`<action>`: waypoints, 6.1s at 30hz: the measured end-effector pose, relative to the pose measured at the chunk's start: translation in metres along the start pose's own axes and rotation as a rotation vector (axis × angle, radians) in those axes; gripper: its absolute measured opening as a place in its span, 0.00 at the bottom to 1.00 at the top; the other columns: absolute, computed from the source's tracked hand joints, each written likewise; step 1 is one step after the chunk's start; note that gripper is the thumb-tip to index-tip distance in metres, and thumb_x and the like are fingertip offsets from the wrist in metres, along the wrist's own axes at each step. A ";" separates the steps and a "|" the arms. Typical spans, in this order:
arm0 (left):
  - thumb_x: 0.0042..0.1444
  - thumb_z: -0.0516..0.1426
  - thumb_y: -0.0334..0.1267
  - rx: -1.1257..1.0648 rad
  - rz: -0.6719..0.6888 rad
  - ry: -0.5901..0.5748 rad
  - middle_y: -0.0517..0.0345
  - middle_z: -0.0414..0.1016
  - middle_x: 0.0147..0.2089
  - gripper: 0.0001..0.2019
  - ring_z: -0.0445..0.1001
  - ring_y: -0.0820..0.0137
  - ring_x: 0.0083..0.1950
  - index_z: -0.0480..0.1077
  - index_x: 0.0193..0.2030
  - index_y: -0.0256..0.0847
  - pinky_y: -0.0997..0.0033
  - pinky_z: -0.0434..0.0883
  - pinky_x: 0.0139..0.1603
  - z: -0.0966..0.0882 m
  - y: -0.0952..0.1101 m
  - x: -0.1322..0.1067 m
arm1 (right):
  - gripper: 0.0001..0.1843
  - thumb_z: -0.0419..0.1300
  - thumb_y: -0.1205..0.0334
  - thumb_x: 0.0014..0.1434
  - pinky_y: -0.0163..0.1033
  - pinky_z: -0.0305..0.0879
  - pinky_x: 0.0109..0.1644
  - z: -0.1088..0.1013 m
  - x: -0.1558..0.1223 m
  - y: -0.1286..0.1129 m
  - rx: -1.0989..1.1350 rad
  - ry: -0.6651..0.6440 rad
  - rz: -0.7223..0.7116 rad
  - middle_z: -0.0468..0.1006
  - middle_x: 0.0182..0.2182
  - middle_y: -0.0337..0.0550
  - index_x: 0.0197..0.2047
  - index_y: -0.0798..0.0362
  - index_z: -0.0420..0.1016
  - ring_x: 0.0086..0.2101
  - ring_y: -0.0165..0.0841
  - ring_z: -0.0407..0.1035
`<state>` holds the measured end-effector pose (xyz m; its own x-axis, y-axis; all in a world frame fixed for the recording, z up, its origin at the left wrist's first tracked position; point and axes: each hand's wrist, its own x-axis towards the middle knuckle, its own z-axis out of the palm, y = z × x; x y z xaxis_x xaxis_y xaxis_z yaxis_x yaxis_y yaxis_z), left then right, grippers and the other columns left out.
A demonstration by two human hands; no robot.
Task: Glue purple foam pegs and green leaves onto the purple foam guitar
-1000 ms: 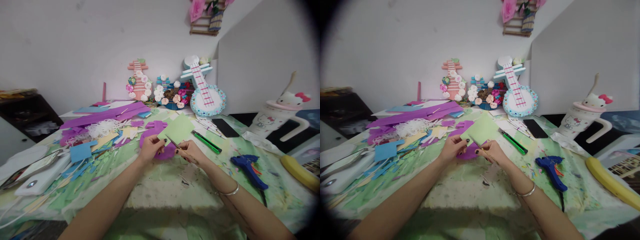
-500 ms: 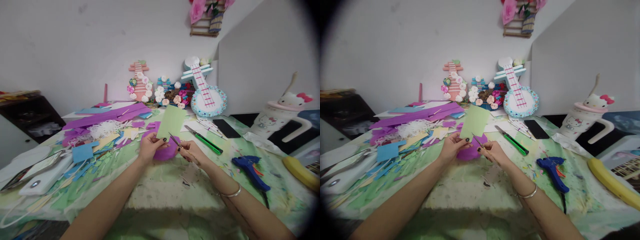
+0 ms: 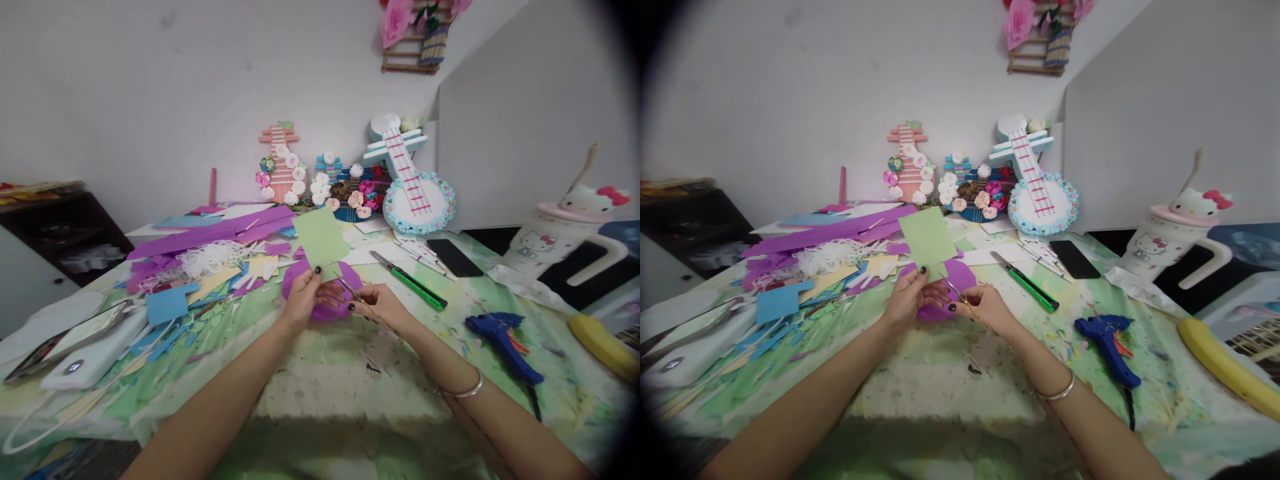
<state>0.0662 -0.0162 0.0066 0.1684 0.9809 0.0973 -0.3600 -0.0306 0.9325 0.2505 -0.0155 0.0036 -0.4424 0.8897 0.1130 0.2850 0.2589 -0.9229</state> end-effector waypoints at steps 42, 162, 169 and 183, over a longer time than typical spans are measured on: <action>0.35 0.69 0.36 -0.086 0.064 0.172 0.55 0.78 0.25 0.15 0.79 0.67 0.27 0.70 0.28 0.32 0.75 0.76 0.29 0.008 0.000 -0.003 | 0.27 0.63 0.39 0.43 0.33 0.42 0.24 0.005 -0.002 0.002 -0.011 0.045 0.017 0.54 0.18 0.34 0.23 0.60 0.72 0.22 0.24 0.46; 0.46 0.61 0.32 1.125 0.703 0.088 0.55 0.74 0.40 0.13 0.70 0.63 0.45 0.67 0.40 0.41 0.61 0.65 0.48 -0.013 0.005 0.015 | 0.15 0.55 0.71 0.55 0.44 0.63 0.49 -0.029 0.006 0.015 -0.795 0.555 -0.028 0.79 0.42 0.54 0.45 0.57 0.76 0.44 0.42 0.71; 0.47 0.62 0.34 0.846 0.631 -0.008 0.56 0.72 0.37 0.12 0.71 0.68 0.40 0.67 0.40 0.41 0.68 0.68 0.39 0.002 -0.002 0.003 | 0.11 0.60 0.67 0.54 0.38 0.68 0.42 0.001 0.000 0.003 -0.201 0.365 -0.560 0.81 0.34 0.41 0.40 0.48 0.79 0.35 0.33 0.74; 0.44 0.64 0.34 0.354 0.357 -0.021 0.56 0.77 0.32 0.04 0.75 0.67 0.35 0.76 0.29 0.40 0.67 0.72 0.39 0.004 -0.010 0.000 | 0.03 0.68 0.64 0.43 0.40 0.71 0.36 -0.003 0.002 0.002 0.271 0.371 -0.290 0.81 0.25 0.41 0.26 0.49 0.82 0.29 0.35 0.74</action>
<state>0.0741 -0.0164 -0.0012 0.1110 0.8936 0.4348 -0.0657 -0.4300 0.9004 0.2528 -0.0116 0.0031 -0.1267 0.8818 0.4542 -0.0554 0.4509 -0.8909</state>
